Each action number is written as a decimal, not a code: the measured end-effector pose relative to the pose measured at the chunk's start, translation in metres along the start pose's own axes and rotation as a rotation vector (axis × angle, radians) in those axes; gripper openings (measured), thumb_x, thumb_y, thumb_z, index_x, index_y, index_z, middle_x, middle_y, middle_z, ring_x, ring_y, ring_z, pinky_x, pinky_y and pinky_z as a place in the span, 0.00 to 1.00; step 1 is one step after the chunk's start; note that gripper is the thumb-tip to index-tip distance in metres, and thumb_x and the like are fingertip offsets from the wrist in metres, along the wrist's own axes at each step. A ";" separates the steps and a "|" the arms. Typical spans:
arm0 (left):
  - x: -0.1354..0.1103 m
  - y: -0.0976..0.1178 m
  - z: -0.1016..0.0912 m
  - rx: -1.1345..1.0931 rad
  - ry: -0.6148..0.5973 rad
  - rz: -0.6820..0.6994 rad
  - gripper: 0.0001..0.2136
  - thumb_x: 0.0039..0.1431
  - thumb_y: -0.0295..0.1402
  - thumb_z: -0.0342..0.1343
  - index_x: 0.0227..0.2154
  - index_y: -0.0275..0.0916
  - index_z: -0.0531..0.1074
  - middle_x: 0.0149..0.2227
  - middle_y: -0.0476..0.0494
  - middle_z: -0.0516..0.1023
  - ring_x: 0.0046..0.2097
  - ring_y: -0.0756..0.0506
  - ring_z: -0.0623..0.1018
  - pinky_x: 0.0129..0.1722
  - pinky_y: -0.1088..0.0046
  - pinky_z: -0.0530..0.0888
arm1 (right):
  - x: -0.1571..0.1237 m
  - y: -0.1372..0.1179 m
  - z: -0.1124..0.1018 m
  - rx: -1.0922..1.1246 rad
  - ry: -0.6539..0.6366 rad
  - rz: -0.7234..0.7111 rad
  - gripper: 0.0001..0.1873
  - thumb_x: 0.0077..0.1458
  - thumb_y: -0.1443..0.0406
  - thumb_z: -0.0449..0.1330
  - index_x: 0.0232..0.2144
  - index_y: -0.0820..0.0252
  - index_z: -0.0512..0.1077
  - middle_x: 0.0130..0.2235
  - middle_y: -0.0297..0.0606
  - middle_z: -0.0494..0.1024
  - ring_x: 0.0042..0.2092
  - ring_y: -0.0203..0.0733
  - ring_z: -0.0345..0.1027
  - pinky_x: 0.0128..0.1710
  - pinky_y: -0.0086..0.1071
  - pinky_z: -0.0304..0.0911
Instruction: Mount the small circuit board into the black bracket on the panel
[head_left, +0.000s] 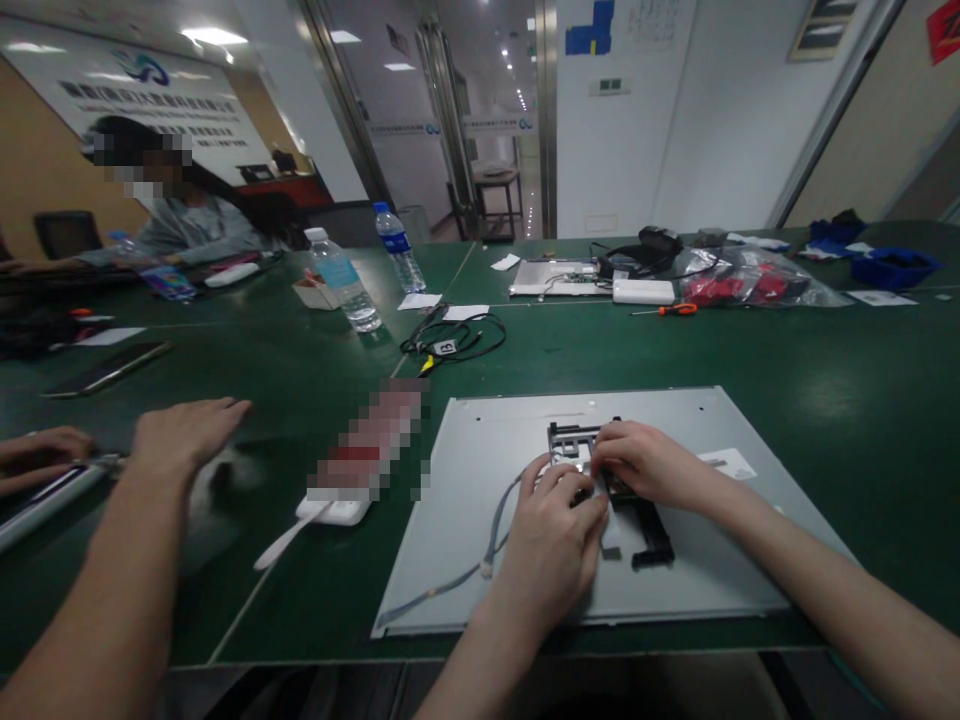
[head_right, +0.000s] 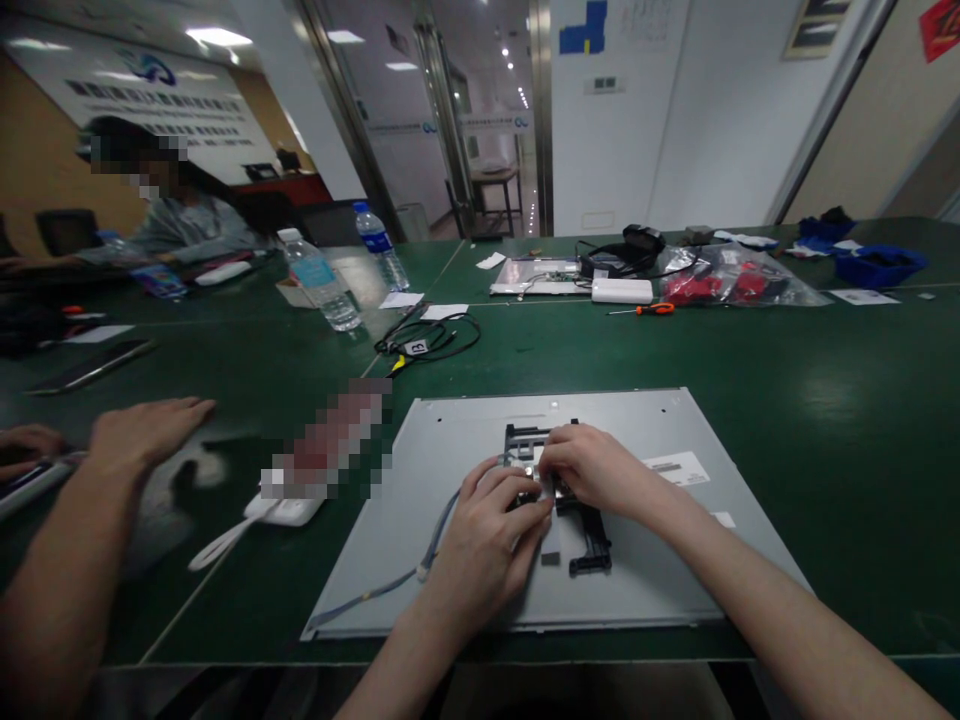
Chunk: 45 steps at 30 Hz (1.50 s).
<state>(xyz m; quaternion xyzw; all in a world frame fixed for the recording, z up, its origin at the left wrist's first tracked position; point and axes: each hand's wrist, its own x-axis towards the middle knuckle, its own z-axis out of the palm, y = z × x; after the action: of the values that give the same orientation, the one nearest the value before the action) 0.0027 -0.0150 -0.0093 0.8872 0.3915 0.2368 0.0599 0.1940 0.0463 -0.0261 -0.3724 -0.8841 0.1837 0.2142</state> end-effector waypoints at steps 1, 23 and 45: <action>0.000 0.000 0.000 -0.002 0.001 0.002 0.08 0.61 0.29 0.51 0.36 0.42 0.74 0.39 0.47 0.74 0.47 0.44 0.69 0.58 0.54 0.57 | 0.000 -0.001 0.000 -0.003 0.000 0.002 0.15 0.52 0.78 0.53 0.33 0.57 0.74 0.36 0.36 0.73 0.37 0.38 0.65 0.38 0.31 0.59; -0.001 -0.003 0.003 0.026 0.023 0.024 0.08 0.58 0.23 0.50 0.35 0.40 0.73 0.37 0.46 0.76 0.47 0.43 0.72 0.59 0.53 0.56 | 0.001 -0.007 -0.007 0.026 0.005 0.030 0.12 0.54 0.76 0.53 0.32 0.58 0.74 0.36 0.38 0.74 0.37 0.38 0.65 0.39 0.32 0.60; 0.000 0.000 -0.001 0.049 0.045 -0.048 0.07 0.58 0.26 0.52 0.38 0.40 0.70 0.45 0.43 0.73 0.49 0.41 0.70 0.57 0.53 0.59 | -0.005 -0.023 -0.021 -0.007 -0.029 0.008 0.08 0.50 0.65 0.60 0.36 0.61 0.71 0.36 0.39 0.71 0.39 0.42 0.63 0.39 0.35 0.57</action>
<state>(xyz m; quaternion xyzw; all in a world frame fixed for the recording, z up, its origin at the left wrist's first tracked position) 0.0020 -0.0148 -0.0085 0.8731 0.4196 0.2455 0.0353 0.1946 0.0314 0.0017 -0.3738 -0.8864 0.1867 0.1993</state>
